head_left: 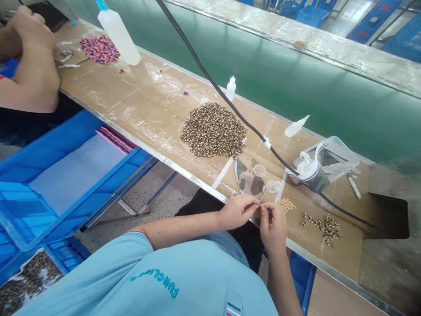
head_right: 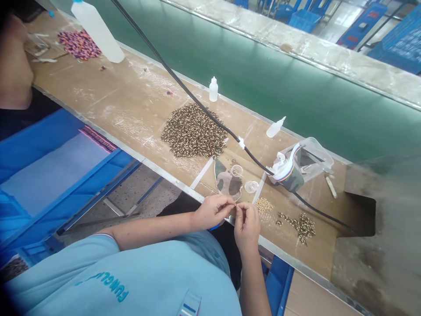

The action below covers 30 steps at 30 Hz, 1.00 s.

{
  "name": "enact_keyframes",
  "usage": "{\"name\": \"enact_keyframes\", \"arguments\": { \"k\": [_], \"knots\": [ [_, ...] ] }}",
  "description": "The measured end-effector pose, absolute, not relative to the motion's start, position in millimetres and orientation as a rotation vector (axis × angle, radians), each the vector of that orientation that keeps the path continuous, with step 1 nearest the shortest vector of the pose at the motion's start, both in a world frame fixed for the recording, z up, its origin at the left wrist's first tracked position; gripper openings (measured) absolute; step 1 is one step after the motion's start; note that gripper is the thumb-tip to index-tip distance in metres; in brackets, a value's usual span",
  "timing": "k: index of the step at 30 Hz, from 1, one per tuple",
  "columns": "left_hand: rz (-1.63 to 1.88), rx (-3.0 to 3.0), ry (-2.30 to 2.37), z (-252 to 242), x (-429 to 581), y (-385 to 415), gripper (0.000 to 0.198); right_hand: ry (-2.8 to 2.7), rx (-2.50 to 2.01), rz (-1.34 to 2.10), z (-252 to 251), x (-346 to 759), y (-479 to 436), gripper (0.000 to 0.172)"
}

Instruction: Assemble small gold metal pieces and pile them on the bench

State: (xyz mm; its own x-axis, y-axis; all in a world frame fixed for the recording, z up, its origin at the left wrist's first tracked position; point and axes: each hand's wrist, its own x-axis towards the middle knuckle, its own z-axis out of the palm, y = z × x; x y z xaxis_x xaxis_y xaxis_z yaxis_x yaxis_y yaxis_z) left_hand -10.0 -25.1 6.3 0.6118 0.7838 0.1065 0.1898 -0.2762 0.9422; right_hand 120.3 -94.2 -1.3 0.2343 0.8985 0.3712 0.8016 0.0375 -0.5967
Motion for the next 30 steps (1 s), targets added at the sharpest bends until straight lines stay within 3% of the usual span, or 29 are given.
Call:
{"name": "enact_keyframes", "arguments": {
  "k": [19, 30],
  "knots": [
    [0.763, 1.925, 0.750, -1, -9, -27, 0.021, -1.536, -1.794, 0.189, -3, 119, -95, 0.012],
    [0.793, 1.895, 0.761, 8, -30, -12, 0.018, -1.436, -1.823, 0.157, -8, 128, -97, 0.026]
  ]
}}
